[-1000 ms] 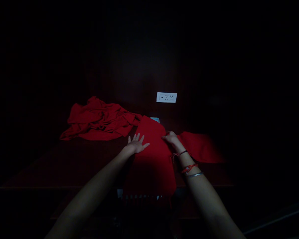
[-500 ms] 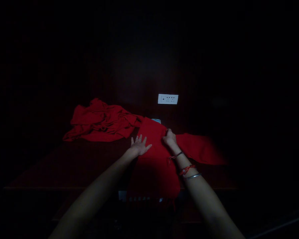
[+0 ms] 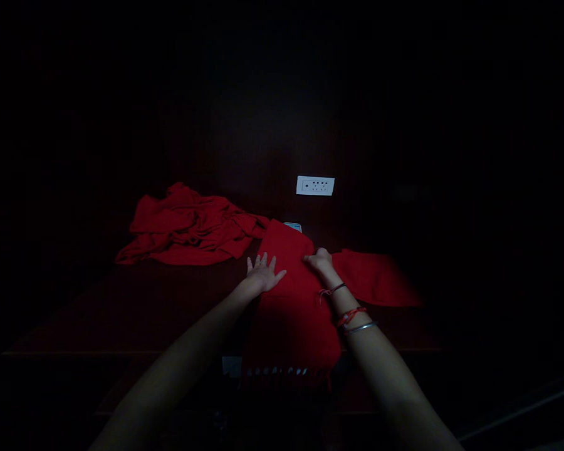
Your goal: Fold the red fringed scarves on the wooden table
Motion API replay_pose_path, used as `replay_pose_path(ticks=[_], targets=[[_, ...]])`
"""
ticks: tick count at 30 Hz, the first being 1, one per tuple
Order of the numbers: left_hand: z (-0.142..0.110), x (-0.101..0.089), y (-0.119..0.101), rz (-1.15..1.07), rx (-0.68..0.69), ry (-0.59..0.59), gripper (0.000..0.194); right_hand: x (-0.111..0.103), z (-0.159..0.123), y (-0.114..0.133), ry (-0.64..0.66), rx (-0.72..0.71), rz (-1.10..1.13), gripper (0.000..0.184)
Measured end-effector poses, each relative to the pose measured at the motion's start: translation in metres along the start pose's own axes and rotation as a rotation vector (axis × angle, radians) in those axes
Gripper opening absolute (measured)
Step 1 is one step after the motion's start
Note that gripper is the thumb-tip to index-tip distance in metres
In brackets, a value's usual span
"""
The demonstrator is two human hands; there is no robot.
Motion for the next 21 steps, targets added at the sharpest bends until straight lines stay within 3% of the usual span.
replay_pose_path(ticks=[6, 12, 17, 21], targets=[[0.000, 0.000, -0.001, 0.006, 0.002, -0.018, 0.070, -0.002, -0.018, 0.021, -0.110, -0.118, -0.135, 0.048], [0.001, 0.001, 0.001, 0.004, -0.008, -0.039, 0.070, -0.008, -0.002, 0.032, 0.025, -0.003, -0.049, 0.054], [0.000, 0.001, 0.001, -0.007, -0.009, -0.041, 0.070, -0.018, 0.023, 0.021, 0.091, 0.077, -0.022, 0.037], [-0.003, -0.001, 0.000, -0.008, -0.015, -0.021, 0.070, -0.020, 0.027, 0.014, 0.069, 0.047, 0.036, 0.026]])
Point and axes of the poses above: each hand's wrist, its own z-axis towards the middle knuckle, its own x-axis out of the palm, y = z × x, the point moved 7 cm from there along z, towards the middle knuckle, and after that the axes turned 9 degrees about x, right-handed, at the moved point
